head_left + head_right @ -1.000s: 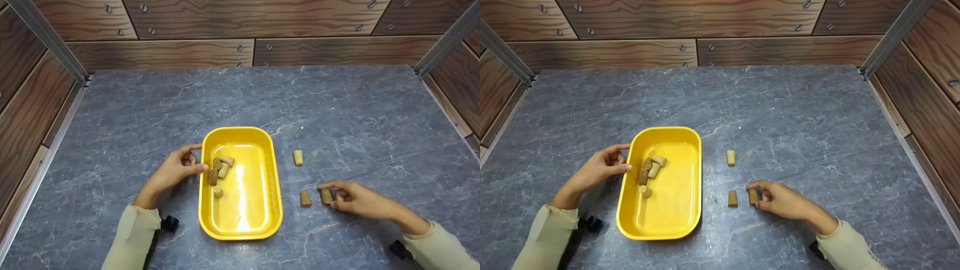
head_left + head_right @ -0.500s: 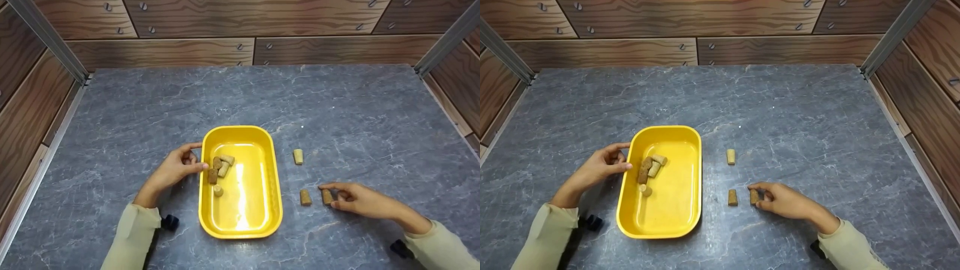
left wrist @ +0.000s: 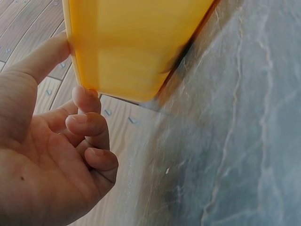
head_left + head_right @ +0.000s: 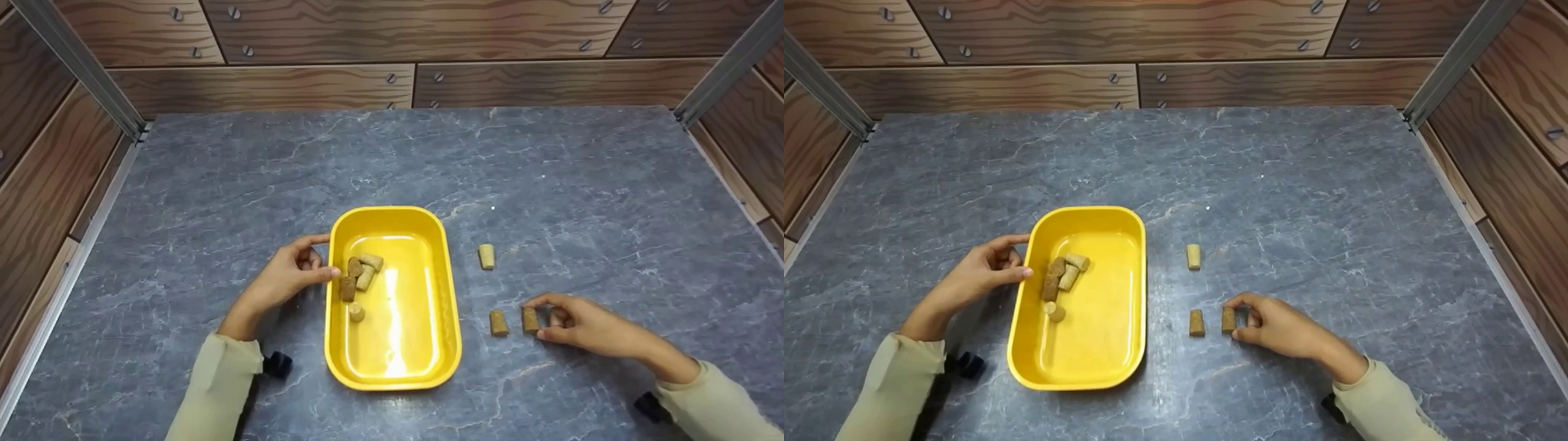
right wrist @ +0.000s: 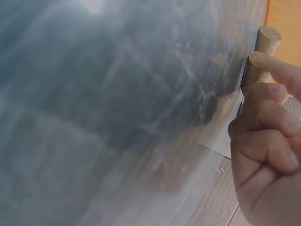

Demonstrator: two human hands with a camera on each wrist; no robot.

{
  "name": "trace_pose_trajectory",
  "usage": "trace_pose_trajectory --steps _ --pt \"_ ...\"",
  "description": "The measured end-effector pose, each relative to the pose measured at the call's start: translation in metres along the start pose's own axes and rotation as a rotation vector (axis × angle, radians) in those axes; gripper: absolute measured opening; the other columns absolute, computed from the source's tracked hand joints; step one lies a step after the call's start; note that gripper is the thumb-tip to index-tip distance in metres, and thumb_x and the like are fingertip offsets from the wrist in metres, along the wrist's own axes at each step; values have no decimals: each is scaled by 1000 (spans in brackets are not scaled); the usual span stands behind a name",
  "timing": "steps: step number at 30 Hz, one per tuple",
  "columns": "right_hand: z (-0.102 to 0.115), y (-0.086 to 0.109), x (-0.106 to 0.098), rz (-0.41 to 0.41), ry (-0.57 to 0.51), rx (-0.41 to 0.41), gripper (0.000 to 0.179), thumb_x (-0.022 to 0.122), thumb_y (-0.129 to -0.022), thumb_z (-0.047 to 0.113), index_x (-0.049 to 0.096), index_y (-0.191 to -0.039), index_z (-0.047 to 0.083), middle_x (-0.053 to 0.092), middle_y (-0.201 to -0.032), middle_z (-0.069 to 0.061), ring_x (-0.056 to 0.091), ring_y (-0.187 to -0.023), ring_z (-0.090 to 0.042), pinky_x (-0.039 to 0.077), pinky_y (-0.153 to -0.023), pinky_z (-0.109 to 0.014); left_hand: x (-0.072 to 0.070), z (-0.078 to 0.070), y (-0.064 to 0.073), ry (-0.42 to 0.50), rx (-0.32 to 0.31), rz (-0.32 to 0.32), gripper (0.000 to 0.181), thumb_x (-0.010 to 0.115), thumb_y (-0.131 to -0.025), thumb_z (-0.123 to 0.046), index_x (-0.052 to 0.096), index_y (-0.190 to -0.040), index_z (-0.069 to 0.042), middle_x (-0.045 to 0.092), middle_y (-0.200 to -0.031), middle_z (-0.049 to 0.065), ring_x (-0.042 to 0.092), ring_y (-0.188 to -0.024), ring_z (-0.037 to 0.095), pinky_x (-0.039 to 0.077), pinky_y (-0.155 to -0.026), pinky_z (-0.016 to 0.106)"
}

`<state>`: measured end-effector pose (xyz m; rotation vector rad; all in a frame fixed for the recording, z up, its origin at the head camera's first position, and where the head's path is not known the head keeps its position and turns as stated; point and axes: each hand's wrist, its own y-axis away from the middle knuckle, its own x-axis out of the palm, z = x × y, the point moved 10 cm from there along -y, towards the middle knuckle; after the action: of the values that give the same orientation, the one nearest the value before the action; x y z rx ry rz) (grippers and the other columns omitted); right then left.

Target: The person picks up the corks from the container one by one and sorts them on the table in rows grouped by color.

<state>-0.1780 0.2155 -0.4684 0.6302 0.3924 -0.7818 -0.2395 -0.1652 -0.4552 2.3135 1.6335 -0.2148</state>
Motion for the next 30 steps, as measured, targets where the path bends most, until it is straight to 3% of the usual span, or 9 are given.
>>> trace_pose_trajectory --steps 10,18,30 --pt "-2 2 -2 9 0 2 57 67 -90 20 45 -134 -8 47 -70 5 38 -55 1 34 -49 -18 -1 2 1 1 -14 -11 64 75 -84 -15 47 -139 0 49 -78 -2 43 -64 7 38 -59 18" --pt "3 6 -4 9 -74 -12 59 68 -90 19 44 -138 -5 49 -71 5 40 -56 0 36 -49 -20 0 1 1 6 -14 -13 63 75 -84 -14 47 -138 1 49 -78 -2 43 -64 7 38 -59 18" --pt "31 14 -24 -99 -114 -151 55 64 -92 12 41 -137 -8 47 -72 7 38 -57 2 37 -48 -26 1 0 -1 10 1 -6 62 74 -84 -12 47 -138 0 49 -77 -3 43 -64 7 38 -59 18"
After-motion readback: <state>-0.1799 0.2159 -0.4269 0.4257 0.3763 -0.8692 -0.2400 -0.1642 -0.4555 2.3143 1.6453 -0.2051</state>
